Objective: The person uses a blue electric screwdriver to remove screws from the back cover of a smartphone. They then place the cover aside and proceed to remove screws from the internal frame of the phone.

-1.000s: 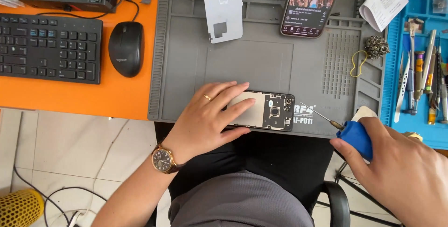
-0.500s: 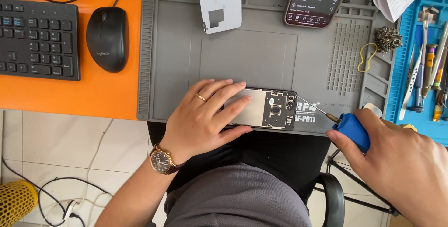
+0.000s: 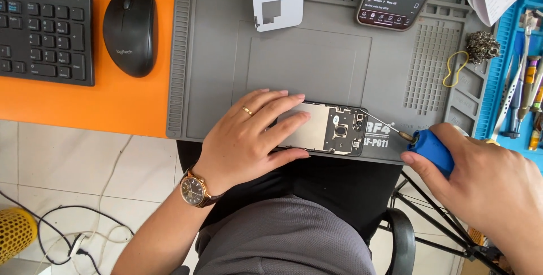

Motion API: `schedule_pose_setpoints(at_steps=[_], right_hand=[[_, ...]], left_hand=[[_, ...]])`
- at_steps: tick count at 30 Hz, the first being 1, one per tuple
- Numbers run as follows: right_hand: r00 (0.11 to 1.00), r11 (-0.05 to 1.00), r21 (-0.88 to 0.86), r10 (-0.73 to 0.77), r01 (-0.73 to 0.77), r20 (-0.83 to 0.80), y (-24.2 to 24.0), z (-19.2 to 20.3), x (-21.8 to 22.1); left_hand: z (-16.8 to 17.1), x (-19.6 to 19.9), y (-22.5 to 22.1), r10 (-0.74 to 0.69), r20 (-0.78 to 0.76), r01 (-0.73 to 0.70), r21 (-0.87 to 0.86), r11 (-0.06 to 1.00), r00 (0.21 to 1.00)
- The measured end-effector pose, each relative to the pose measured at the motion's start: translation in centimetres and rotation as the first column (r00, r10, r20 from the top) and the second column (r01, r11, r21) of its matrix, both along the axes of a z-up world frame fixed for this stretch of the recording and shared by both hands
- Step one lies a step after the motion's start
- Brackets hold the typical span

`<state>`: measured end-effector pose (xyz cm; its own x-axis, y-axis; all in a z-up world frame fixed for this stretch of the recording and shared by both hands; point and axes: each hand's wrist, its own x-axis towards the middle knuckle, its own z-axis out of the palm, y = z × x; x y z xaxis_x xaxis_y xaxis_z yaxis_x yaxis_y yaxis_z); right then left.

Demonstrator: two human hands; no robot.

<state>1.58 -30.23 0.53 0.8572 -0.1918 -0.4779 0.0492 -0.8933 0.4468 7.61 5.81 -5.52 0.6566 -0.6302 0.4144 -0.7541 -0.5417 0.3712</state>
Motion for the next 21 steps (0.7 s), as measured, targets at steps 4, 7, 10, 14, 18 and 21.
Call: schedule_pose_setpoints(at_steps=[4, 7, 10, 14, 18, 21], right_hand=[[1.000, 1.000, 0.010, 0.015, -0.015, 0.012, 0.1, -0.1, 0.0], [0.999, 0.999, 0.016, 0.030, -0.031, 0.023, 0.3, -0.2, 0.0], [0.997, 0.998, 0.011, 0.069, -0.069, 0.036, 0.4, 0.0, 0.4], [0.995, 0.995, -0.019, 0.101, -0.100, 0.014, 0.9, 0.4, 0.9], [0.983, 0.983, -0.035, 0.180, -0.179, 0.033, 0.7, -0.1, 0.9], [0.982, 0.985, -0.003, 0.170, -0.170, 0.077, 0.9, -0.2, 1.0]], left_hand=[[-0.2, -0.1, 0.1, 0.011, 0.016, -0.011, 0.000, 1.000, 1.000], [0.0, -0.1, 0.2, 0.013, 0.028, -0.013, -0.016, 1.000, 1.000], [0.4, -0.3, 0.6, 0.023, 0.038, -0.021, -0.039, 0.999, 0.999], [1.1, -0.5, 1.7, 0.079, 0.073, -0.081, 0.025, 0.996, 0.994], [1.2, -0.7, 2.9, 0.136, 0.101, -0.142, 0.052, 0.989, 0.986], [0.4, -0.7, 3.3, 0.152, 0.093, -0.158, 0.059, 0.986, 0.984]])
